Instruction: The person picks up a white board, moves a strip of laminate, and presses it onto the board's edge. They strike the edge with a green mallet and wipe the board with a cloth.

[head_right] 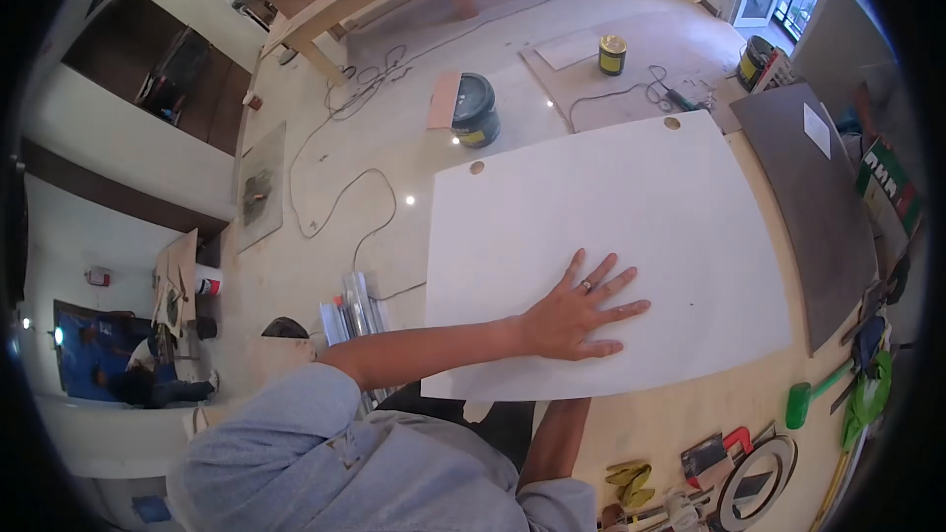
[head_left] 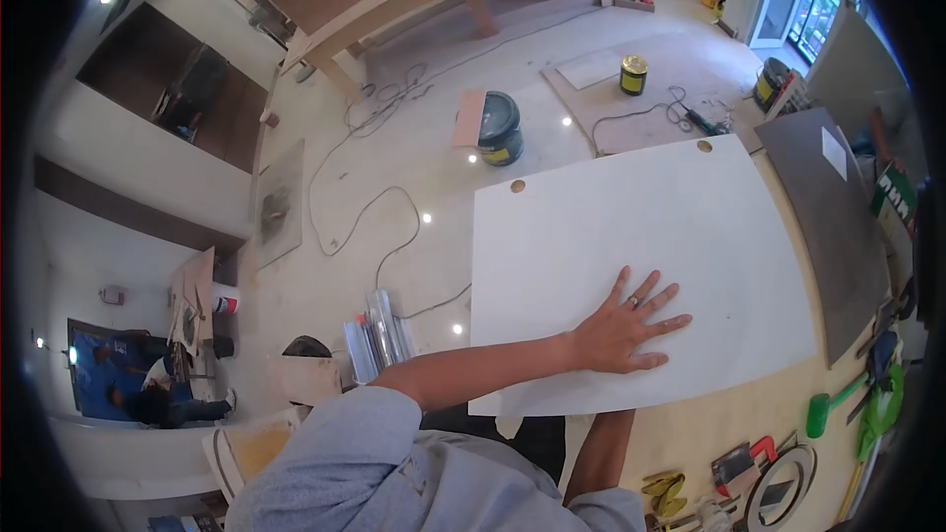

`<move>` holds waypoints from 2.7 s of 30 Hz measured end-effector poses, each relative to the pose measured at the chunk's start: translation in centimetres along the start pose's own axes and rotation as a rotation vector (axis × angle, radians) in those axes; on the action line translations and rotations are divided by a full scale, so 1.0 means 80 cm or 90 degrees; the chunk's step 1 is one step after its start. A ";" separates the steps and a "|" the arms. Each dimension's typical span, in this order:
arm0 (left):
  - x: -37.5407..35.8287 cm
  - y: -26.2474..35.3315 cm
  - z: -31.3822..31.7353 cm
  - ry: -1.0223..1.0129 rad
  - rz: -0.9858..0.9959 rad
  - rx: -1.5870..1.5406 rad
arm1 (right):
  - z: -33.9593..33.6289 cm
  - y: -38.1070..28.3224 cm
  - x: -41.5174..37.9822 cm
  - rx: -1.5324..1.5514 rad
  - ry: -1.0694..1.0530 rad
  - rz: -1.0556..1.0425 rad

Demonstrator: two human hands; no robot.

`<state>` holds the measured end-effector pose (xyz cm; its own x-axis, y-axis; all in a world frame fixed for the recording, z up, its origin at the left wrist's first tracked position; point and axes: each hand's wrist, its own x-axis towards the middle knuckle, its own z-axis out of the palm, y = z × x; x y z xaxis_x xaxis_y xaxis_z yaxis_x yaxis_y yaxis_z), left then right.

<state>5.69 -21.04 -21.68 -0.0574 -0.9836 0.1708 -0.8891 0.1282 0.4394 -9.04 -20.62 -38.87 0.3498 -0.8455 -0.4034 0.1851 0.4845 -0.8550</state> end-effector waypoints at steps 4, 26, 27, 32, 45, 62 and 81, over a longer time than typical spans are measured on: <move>0.006 0.009 0.019 -0.041 0.007 -0.001 | -0.012 0.003 -0.007 0.013 -0.004 0.011; -0.036 0.050 0.031 -0.203 0.023 -0.016 | -0.054 0.045 -0.069 0.090 0.020 0.029; -0.038 0.053 0.032 -0.218 0.024 -0.015 | -0.054 0.047 -0.073 0.095 0.022 0.028; -0.047 0.049 0.057 -0.243 0.097 -0.023 | -0.071 0.070 -0.110 0.106 0.049 0.023; -0.084 0.010 0.058 -0.274 0.173 -0.127 | -0.031 0.135 -0.192 0.272 0.070 -0.088; -0.369 -0.221 -0.015 0.022 -0.745 -1.107 | -0.016 0.210 -0.198 0.797 0.023 0.027; -0.356 -0.217 0.005 0.054 -0.749 -0.725 | -0.150 0.453 -0.504 0.241 0.497 0.325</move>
<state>22.57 4.66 -34.50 0.4271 -0.5967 -0.6794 0.3522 -0.5822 0.7328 -27.45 28.37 -57.48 -0.2066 -0.3618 -0.9091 0.5078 0.7545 -0.4156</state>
